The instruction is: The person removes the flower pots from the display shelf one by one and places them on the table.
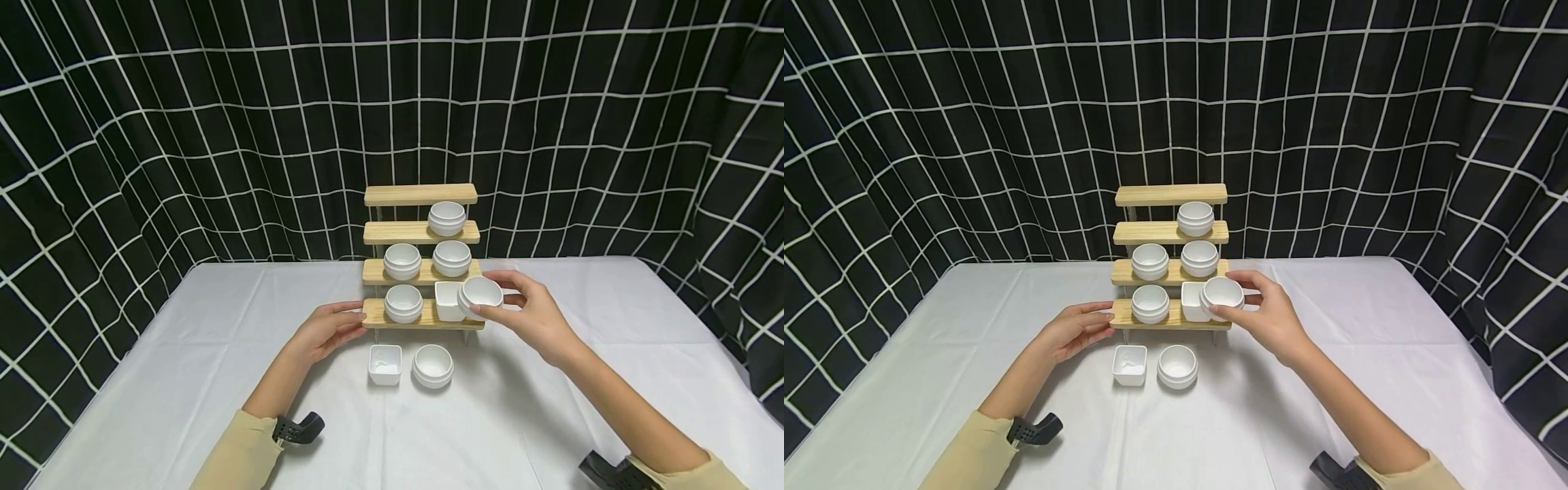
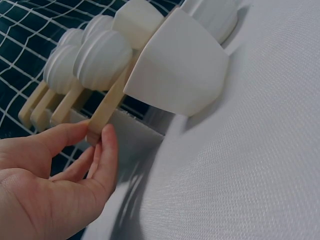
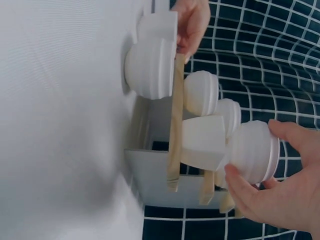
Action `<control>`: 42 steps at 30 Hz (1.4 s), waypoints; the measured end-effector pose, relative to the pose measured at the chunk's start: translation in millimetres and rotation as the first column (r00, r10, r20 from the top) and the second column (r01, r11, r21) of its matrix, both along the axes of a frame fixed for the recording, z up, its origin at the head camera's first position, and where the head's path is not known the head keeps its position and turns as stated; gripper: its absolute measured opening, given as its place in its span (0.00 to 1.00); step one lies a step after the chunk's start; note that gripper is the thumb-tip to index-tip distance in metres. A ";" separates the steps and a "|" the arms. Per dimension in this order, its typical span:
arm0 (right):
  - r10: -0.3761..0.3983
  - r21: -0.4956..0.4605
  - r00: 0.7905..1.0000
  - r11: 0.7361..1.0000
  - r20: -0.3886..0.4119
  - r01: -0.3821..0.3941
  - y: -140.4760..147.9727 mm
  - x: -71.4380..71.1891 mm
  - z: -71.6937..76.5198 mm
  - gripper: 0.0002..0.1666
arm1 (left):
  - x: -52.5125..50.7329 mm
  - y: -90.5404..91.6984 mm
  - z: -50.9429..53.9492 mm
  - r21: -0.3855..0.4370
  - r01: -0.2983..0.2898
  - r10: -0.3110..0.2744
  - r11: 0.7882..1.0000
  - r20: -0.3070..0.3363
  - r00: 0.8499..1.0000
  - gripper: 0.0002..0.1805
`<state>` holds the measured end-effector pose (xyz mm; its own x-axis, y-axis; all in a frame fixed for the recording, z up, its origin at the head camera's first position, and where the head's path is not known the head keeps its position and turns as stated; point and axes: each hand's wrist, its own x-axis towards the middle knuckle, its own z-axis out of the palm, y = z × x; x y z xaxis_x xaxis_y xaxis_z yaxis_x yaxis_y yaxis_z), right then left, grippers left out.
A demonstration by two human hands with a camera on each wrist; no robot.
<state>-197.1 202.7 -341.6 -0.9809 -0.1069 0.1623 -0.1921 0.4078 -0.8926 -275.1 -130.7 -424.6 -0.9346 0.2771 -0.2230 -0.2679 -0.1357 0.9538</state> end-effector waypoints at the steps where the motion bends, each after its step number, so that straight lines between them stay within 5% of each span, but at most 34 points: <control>1: 0.004 -0.006 1.000 1.000 0.002 -0.004 0.9 0.6 -0.7 0.40 | 0.0 0.1 0.2 0.000 0.000 0.000 1.000 0.000 1.000 0.28; 42: 0.099 -0.044 0.993 0.994 0.063 -0.097 20.6 13.5 -33.1 0.39 | -2.1 0.2 -2.3 -0.011 -0.004 0.004 1.000 -0.007 1.000 0.27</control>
